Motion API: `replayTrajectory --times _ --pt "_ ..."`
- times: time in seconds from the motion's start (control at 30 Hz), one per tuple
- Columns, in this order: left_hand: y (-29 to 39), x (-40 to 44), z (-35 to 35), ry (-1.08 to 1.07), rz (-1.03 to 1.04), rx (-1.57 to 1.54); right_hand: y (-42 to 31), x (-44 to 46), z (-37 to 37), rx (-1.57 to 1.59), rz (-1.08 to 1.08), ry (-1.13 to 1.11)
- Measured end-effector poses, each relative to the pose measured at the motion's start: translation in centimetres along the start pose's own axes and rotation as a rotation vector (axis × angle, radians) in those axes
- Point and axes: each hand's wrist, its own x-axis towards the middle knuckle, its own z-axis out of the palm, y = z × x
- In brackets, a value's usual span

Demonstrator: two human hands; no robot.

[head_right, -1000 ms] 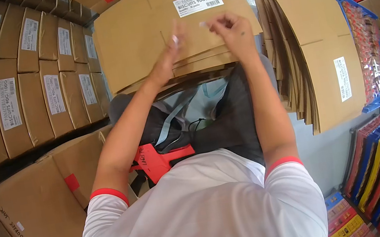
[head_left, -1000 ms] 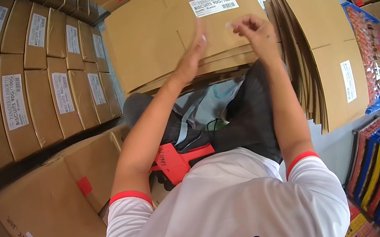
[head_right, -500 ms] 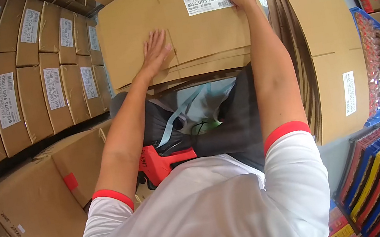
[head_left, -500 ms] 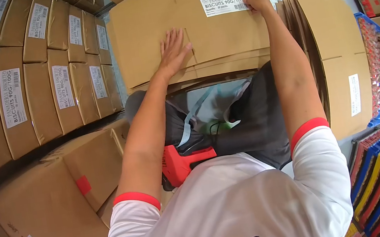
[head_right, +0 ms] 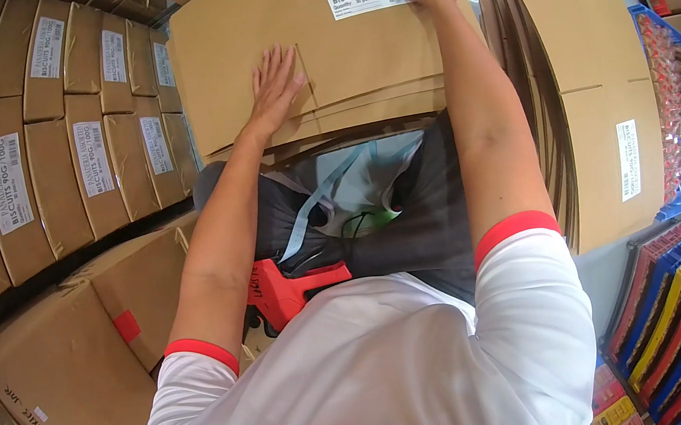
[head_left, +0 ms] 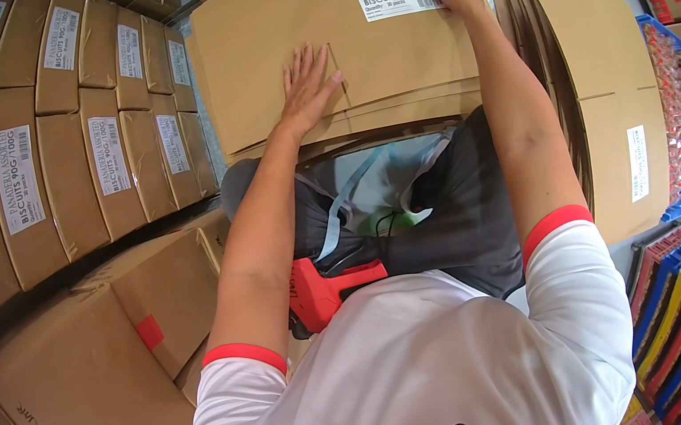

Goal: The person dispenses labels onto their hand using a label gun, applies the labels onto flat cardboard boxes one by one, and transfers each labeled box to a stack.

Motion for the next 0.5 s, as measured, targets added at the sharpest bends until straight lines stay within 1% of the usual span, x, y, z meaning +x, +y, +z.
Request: replayTrajectory --times 0.07,0.1,0.17,0.27,0.3,0.37,0.4,0.47,0.5 --pt "-0.1 0.1 0.0 0.002 0.000 0.003 -1.1 -1.3 0.0 -0.177 0.005 0.121" --pt "-0.2 0.0 0.0 -0.002 0.000 -0.004 -1.4 -1.2 -0.3 -0.178 0.006 0.117" --pt "-0.1 0.0 0.0 -0.005 0.002 -0.011 -2.1 -0.9 -1.3 -0.417 0.089 0.034" --pt "-0.3 0.3 -0.1 0.013 0.012 -0.044 1.2 1.6 -2.5 -0.465 0.121 0.110" --pt "-0.4 0.3 -0.1 0.009 0.006 -0.056 1.1 0.8 -2.9 -0.469 0.115 0.113" --pt "-0.6 0.1 0.2 0.012 -0.003 -0.077 1.8 -2.3 -3.9 -0.408 0.120 0.456" --pt "-0.6 0.1 0.3 0.015 0.002 -0.057 2.3 -2.7 -4.2 -0.416 0.111 0.459" --pt "-0.9 0.3 0.4 0.028 0.011 -0.038 3.9 -2.8 -4.1 -0.336 0.110 0.338" --pt "-1.3 0.4 0.5 0.031 0.028 -0.064 3.8 -3.0 -4.1 -0.335 0.105 0.344"
